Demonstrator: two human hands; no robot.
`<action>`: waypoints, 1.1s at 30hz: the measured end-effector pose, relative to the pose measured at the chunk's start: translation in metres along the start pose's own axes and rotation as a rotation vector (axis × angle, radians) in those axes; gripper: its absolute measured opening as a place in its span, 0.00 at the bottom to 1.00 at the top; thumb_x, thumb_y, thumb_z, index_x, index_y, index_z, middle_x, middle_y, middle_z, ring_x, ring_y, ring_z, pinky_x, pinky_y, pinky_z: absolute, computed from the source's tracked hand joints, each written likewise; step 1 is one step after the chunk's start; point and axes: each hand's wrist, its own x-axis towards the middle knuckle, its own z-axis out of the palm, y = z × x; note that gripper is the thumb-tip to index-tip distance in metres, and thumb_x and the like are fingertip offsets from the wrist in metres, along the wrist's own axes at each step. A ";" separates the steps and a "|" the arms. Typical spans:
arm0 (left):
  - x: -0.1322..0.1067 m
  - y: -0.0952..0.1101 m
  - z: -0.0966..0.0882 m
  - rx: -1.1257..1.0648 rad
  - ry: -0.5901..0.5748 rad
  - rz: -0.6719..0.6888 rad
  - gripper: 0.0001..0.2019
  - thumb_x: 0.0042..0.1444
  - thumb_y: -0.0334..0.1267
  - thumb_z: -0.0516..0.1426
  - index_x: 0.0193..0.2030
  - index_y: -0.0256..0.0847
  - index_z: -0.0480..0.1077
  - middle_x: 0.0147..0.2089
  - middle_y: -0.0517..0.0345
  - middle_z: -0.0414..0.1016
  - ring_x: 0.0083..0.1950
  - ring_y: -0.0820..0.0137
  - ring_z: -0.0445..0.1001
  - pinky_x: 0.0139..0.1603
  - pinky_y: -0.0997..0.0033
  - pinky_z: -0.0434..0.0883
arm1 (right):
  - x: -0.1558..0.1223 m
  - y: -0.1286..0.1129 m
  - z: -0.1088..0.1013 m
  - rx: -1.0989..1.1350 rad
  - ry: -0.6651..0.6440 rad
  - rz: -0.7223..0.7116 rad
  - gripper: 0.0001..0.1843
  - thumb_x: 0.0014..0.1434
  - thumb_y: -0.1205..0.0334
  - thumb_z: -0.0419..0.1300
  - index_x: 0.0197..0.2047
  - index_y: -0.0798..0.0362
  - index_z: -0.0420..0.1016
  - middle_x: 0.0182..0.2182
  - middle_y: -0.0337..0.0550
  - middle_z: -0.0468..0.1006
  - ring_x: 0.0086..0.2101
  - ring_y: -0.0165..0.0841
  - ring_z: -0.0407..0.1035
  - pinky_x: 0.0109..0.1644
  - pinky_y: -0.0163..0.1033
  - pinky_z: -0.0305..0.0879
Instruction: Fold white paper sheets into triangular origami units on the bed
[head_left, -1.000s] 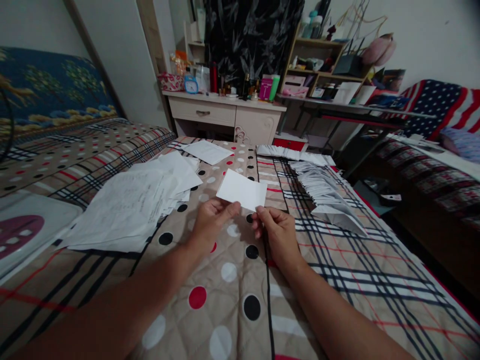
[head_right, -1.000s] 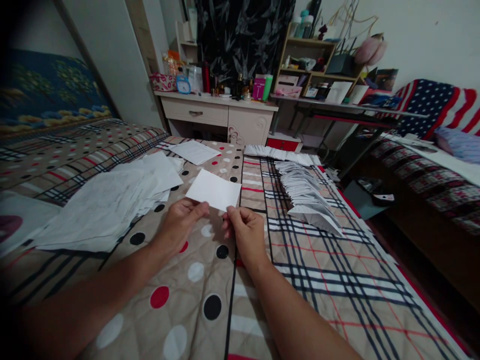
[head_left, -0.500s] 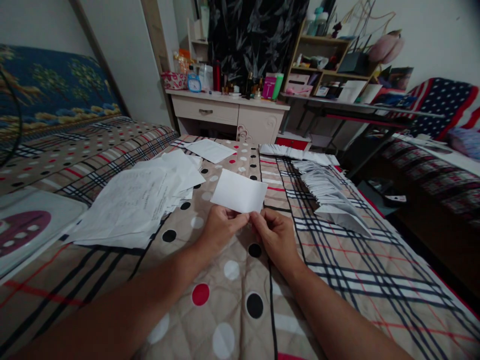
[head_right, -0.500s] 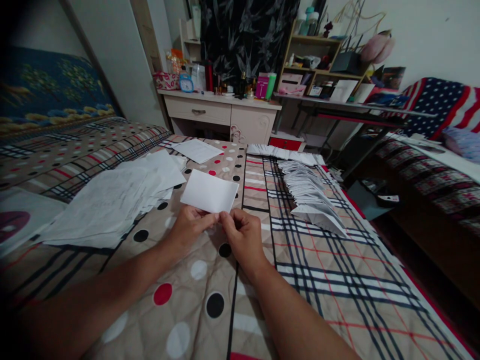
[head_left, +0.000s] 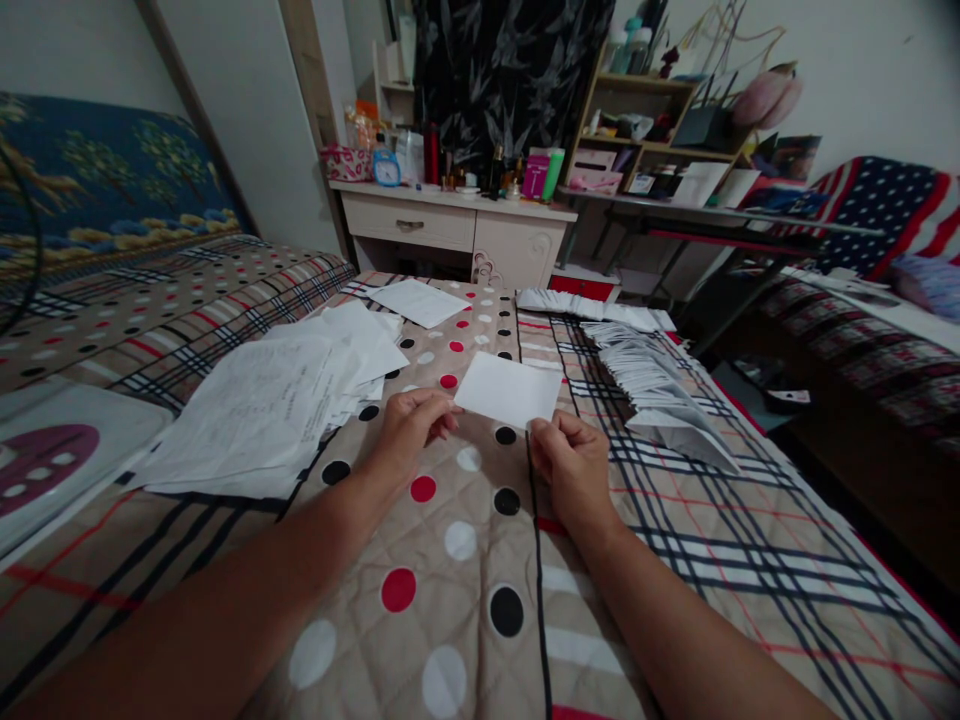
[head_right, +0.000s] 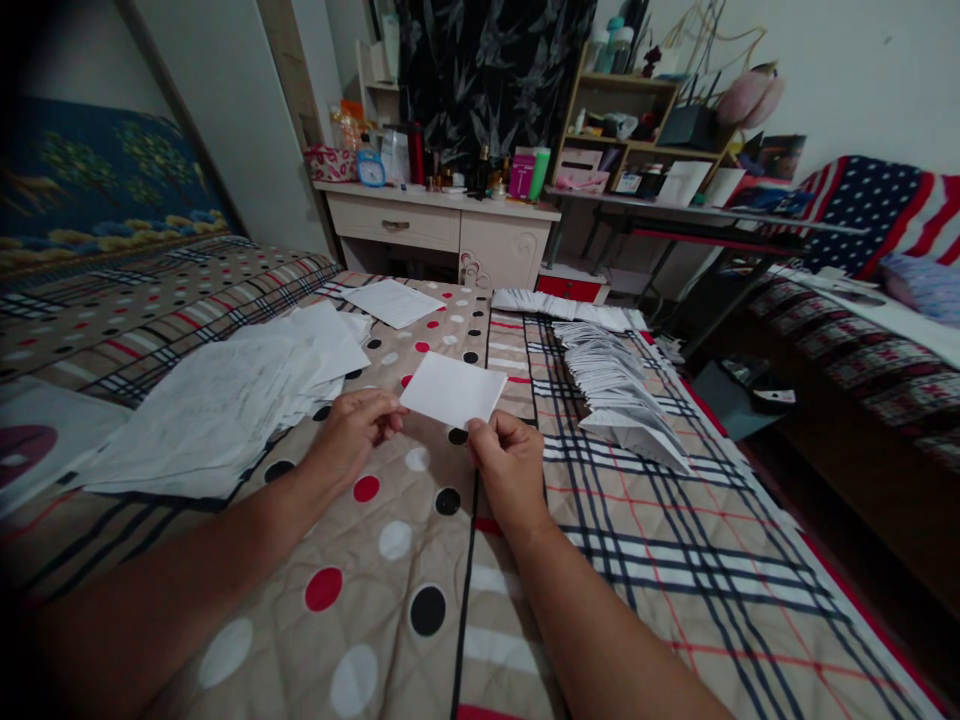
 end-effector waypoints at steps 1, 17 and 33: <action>0.002 0.000 -0.001 -0.054 0.047 -0.005 0.06 0.43 0.35 0.60 0.21 0.35 0.72 0.19 0.61 0.68 0.22 0.78 0.63 0.24 0.78 0.59 | 0.000 -0.001 0.000 0.076 -0.002 0.038 0.19 0.52 0.59 0.61 0.16 0.52 0.59 0.12 0.31 0.59 0.14 0.22 0.47 0.18 0.31 0.40; -0.004 0.030 0.004 0.530 -0.557 -0.097 0.13 0.44 0.45 0.65 0.30 0.34 0.78 0.21 0.60 0.72 0.21 0.76 0.64 0.21 0.78 0.58 | -0.002 -0.004 0.003 0.114 -0.425 0.285 0.14 0.49 0.59 0.64 0.19 0.55 0.66 0.13 0.30 0.60 0.15 0.20 0.47 0.19 0.30 0.39; -0.002 0.040 0.000 0.464 -0.487 -0.226 0.06 0.39 0.36 0.60 0.20 0.37 0.77 0.18 0.59 0.71 0.20 0.74 0.64 0.21 0.77 0.59 | -0.007 -0.011 0.007 -0.213 -0.296 -0.036 0.13 0.51 0.59 0.63 0.20 0.54 0.67 0.18 0.35 0.64 0.21 0.25 0.56 0.24 0.32 0.50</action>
